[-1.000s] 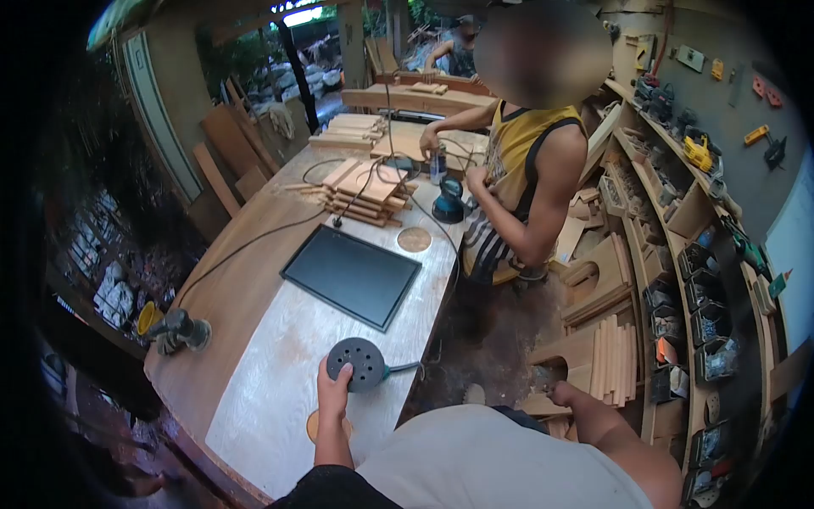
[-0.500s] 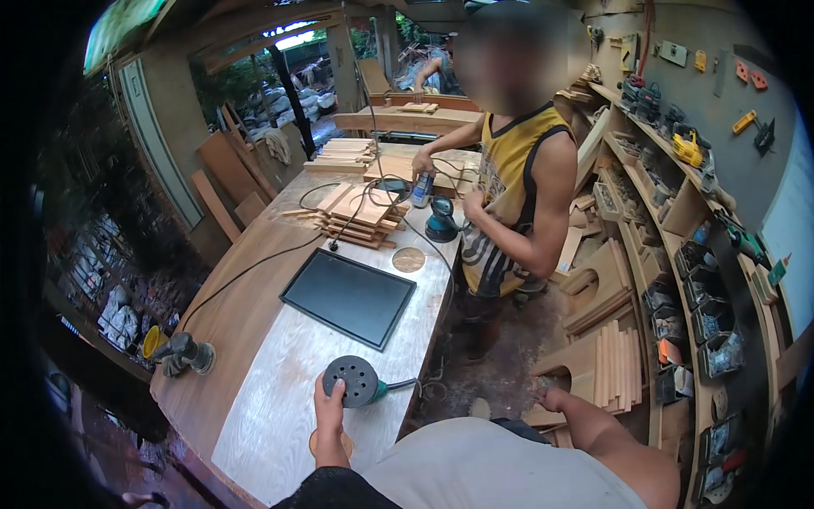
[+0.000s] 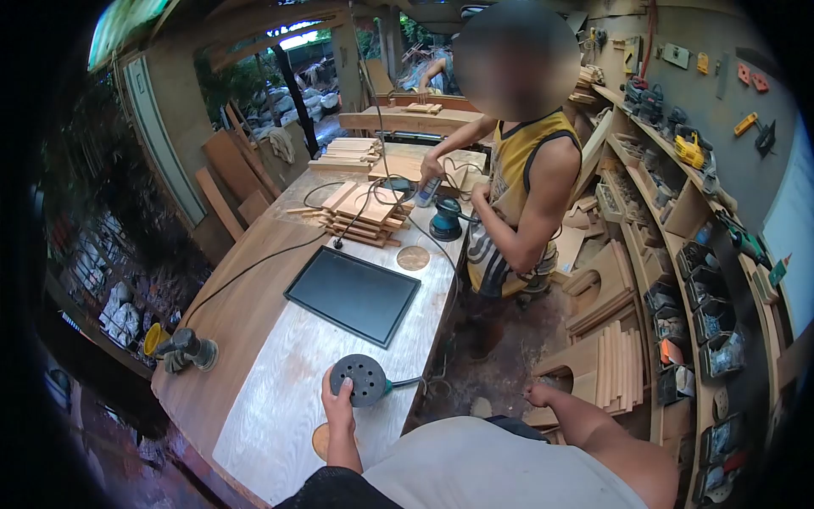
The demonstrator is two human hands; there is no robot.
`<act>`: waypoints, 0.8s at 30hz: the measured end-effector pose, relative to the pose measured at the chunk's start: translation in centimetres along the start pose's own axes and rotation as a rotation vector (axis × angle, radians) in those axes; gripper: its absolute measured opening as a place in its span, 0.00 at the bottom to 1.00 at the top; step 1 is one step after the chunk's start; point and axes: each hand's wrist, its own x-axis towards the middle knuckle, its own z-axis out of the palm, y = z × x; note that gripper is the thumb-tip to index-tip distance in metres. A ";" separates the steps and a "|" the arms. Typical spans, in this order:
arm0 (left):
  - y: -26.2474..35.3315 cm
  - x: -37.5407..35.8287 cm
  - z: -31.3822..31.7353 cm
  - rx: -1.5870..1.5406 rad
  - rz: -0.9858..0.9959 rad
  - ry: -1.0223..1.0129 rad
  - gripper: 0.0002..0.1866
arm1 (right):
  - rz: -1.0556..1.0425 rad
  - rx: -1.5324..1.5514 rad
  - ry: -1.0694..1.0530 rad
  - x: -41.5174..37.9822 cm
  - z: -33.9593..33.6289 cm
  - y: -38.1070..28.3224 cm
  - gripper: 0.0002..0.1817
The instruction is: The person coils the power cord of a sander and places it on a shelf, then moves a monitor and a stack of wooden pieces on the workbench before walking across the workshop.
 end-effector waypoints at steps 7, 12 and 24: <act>-0.5 0.9 -1.2 0.004 -0.024 0.029 0.24 | 0.028 0.073 -0.029 -0.2 -1.7 -1.9 0.17; 1.3 -0.1 -0.4 0.147 -0.007 0.016 0.25 | 0.033 0.026 -0.053 -2.1 -2.5 -3.3 0.14; -0.2 0.9 -1.0 0.104 -0.023 0.004 0.25 | 0.164 0.094 -0.157 -2.1 -0.1 -0.3 0.12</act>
